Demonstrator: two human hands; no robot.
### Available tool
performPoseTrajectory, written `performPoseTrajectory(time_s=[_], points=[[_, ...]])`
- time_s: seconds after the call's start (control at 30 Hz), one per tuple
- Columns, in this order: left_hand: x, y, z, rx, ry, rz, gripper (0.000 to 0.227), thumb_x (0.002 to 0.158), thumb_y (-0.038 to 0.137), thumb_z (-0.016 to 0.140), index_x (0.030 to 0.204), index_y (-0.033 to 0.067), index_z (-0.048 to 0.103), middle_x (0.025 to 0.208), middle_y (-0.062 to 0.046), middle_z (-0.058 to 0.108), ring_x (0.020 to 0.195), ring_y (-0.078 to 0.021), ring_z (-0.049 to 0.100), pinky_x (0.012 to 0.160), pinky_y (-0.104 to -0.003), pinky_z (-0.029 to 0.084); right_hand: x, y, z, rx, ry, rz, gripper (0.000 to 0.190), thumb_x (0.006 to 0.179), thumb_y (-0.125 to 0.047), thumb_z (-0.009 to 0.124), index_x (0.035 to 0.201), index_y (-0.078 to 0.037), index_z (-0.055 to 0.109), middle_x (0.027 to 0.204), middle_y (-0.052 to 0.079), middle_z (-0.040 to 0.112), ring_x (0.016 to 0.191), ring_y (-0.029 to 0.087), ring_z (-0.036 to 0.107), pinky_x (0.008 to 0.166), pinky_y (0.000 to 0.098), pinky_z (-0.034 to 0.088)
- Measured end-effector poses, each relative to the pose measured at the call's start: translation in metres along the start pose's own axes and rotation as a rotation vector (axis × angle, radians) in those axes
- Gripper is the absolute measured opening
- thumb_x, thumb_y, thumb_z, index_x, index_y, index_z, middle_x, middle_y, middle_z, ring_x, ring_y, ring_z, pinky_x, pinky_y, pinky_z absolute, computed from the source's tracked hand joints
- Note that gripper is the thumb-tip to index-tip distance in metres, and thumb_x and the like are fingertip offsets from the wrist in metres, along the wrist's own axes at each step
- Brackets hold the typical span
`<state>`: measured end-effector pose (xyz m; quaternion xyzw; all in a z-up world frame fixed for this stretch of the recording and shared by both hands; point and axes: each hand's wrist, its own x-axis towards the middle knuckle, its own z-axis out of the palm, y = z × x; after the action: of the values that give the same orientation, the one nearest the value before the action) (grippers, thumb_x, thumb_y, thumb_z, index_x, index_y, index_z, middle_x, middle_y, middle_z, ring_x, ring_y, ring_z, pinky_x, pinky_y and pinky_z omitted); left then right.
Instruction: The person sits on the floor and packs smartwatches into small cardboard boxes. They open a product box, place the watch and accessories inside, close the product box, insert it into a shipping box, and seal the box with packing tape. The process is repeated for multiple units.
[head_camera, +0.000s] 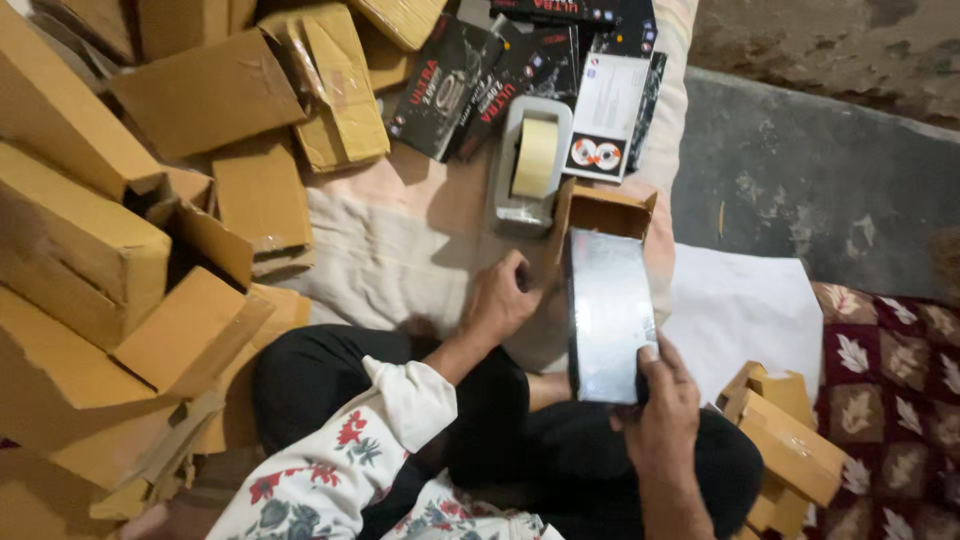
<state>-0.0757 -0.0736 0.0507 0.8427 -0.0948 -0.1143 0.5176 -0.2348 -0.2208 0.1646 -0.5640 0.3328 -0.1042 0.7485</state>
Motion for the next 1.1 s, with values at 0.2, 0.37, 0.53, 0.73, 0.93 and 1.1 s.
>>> performPoseTrajectory(time_s=[0.2, 0.37, 0.53, 0.73, 0.93, 1.1], points=[[-0.007, -0.004, 0.03, 0.059, 0.05, 0.262, 0.035, 0.078, -0.002, 0.062, 0.112, -0.0012, 0.055, 0.094, -0.029, 0.069, 0.092, -0.0519, 0.064, 0.077, -0.058, 0.049, 0.038, -0.005, -0.023, -0.066, -0.037, 0.092, 0.048, 0.098, -0.018, 0.054, 0.138, 0.007, 0.058, 0.088, 0.011, 0.068, 0.054, 0.018, 0.063, 0.035, 0.0312, 0.049], [-0.021, 0.006, 0.019, -0.032, 0.042, 0.283, 0.021, 0.088, 0.001, 0.061, 0.109, 0.0009, 0.058, 0.086, -0.029, 0.067, 0.087, -0.0495, 0.066, 0.069, -0.056, 0.05, 0.056, 0.004, -0.013, -0.052, -0.025, 0.091, 0.048, 0.096, -0.014, 0.053, 0.137, 0.01, 0.053, 0.104, 0.018, 0.071, 0.074, 0.023, 0.073, 0.049, 0.0357, 0.062], [-0.053, 0.043, -0.02, 0.017, 0.01, 0.34, 0.018, 0.094, 0.007, 0.061, 0.11, 0.0025, 0.054, 0.086, -0.026, 0.067, 0.08, -0.0477, 0.065, 0.067, -0.056, 0.049, 0.03, 0.009, -0.005, -0.118, 0.09, -0.051, 0.047, 0.098, -0.011, 0.054, 0.142, 0.003, 0.047, 0.111, 0.019, 0.069, 0.085, 0.023, 0.07, 0.062, 0.0348, 0.06], [-0.119, 0.072, -0.044, -0.44, 0.068, 0.0, 0.033, 0.094, 0.009, 0.06, 0.121, -0.0007, 0.046, 0.092, -0.023, 0.072, 0.075, -0.0385, 0.074, 0.064, -0.046, 0.058, 0.009, -0.035, 0.007, -0.516, -0.287, -0.44, 0.042, 0.103, -0.008, 0.056, 0.142, 0.004, 0.048, 0.126, 0.018, 0.068, 0.114, 0.019, 0.064, 0.097, 0.0294, 0.051], [-0.134, 0.024, 0.003, -0.489, 0.333, -0.144, 0.035, 0.084, 0.0, 0.07, 0.114, -0.0076, 0.054, 0.095, -0.024, 0.075, 0.077, -0.0318, 0.078, 0.067, -0.038, 0.061, 0.071, -0.063, 0.065, -0.987, -0.705, -0.363, 0.036, 0.092, -0.014, 0.066, 0.128, -0.009, 0.068, 0.107, 0.01, 0.078, 0.096, 0.014, 0.071, 0.085, 0.0295, 0.055], [-0.114, -0.024, 0.019, -1.131, 0.106, -0.59, 0.027, 0.089, 0.0, 0.056, 0.113, -0.013, 0.053, 0.093, -0.028, 0.071, 0.07, -0.0393, 0.077, 0.063, -0.046, 0.068, 0.103, -0.02, 0.094, -1.059, -0.638, -0.291, 0.028, 0.094, -0.015, 0.065, 0.12, -0.01, 0.074, 0.097, 0.008, 0.078, 0.083, 0.013, 0.071, 0.076, 0.0309, 0.057]])
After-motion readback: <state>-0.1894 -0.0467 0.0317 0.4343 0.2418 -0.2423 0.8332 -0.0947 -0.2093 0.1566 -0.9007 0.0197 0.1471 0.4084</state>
